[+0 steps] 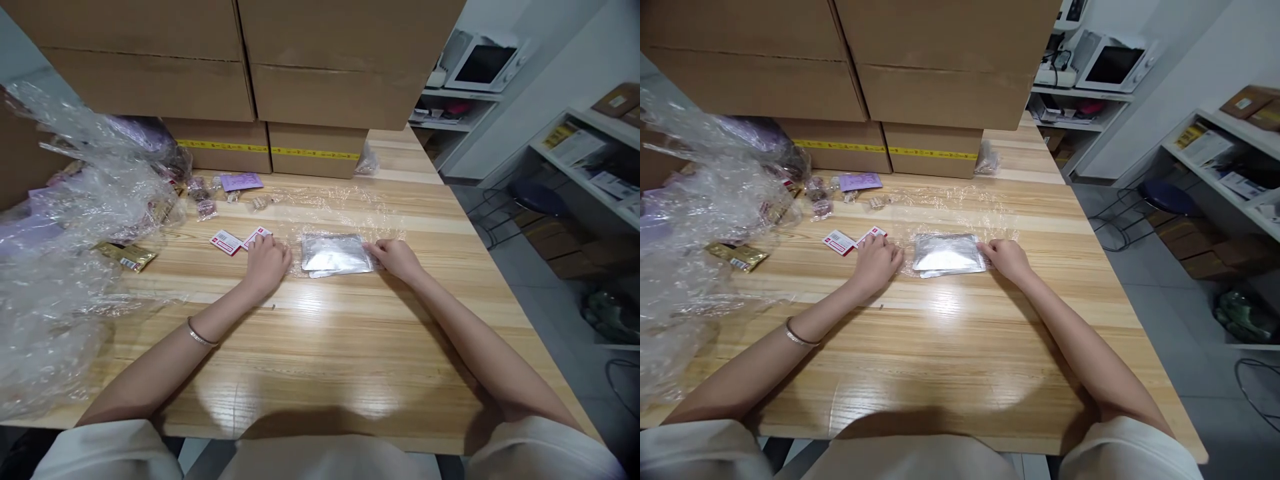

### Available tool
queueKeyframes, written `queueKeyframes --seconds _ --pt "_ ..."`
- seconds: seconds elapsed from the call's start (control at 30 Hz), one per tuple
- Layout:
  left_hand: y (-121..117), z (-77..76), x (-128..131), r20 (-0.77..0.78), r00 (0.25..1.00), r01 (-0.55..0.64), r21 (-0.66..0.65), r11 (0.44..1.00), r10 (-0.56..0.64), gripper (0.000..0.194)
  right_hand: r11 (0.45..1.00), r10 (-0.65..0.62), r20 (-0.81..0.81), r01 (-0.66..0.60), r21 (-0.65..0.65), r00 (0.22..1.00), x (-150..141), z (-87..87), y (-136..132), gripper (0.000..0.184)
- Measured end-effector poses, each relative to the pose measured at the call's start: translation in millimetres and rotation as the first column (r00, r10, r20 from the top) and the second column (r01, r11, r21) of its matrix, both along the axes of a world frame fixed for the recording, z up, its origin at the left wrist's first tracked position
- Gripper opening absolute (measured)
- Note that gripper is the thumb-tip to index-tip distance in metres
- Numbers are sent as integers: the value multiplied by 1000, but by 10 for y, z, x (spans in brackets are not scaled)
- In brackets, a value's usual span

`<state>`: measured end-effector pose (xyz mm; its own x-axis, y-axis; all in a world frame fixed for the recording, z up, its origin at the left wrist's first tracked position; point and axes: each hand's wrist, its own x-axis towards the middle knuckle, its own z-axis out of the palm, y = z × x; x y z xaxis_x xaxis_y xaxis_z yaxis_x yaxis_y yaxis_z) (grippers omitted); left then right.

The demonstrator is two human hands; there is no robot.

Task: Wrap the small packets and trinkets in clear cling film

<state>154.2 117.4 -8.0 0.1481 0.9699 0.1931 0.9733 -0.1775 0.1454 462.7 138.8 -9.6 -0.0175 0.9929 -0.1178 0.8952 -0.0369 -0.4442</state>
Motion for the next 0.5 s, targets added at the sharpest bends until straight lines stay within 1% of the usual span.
queueKeyframes --seconds 0.03,0.07,0.1,0.13,0.17,0.2,0.23,0.27,0.3,0.33,0.4,0.43,0.5 --pt "-15 -3 1 -11 1000 1 65 998 -1 28 998 -35 60 32 45 998 -2 1 -34 47" --pt "-35 0 6 4 999 41 137 990 -42 29 990 -72 98 59 127 993 -1 5 -85 41" --pt "-55 7 18 27 990 132 195 972 -140 32 972 -82 118 53 230 990 7 12 -146 37" --pt "-72 14 36 46 956 274 220 936 -290 36 943 -33 124 -10 331 992 22 19 -211 39" --pt "-80 21 60 59 887 437 206 875 -457 41 905 87 130 -133 404 988 42 26 -274 43" --pt "-75 23 91 76 802 576 159 802 -592 48 850 259 138 -293 437 956 66 30 -327 49" --pt "-58 20 124 100 731 668 91 738 -675 57 783 435 137 -449 430 890 90 30 -365 56" --pt "-28 11 157 125 696 711 18 702 -708 66 720 573 117 -566 401 811 113 24 -385 63" --pt "12 -1 187 142 695 715 -46 697 -704 71 681 653 82 -631 370 753 132 14 -386 70" --pt "59 -14 210 150 713 699 -92 709 -684 73 676 680 43 -649 349 732 146 -2 -369 75" --pt "161 -32 224 155 733 680 -137 720 -663 73 712 658 -4 -620 330 753 156 -38 -298 78" --pt "208 -33 211 163 727 687 -144 712 -668 73 724 646 -7 -609 324 764 154 -56 -256 77" --pt "285 -16 142 211 710 703 -143 697 -672 70 729 637 7 -606 318 771 145 -86 -187 71"
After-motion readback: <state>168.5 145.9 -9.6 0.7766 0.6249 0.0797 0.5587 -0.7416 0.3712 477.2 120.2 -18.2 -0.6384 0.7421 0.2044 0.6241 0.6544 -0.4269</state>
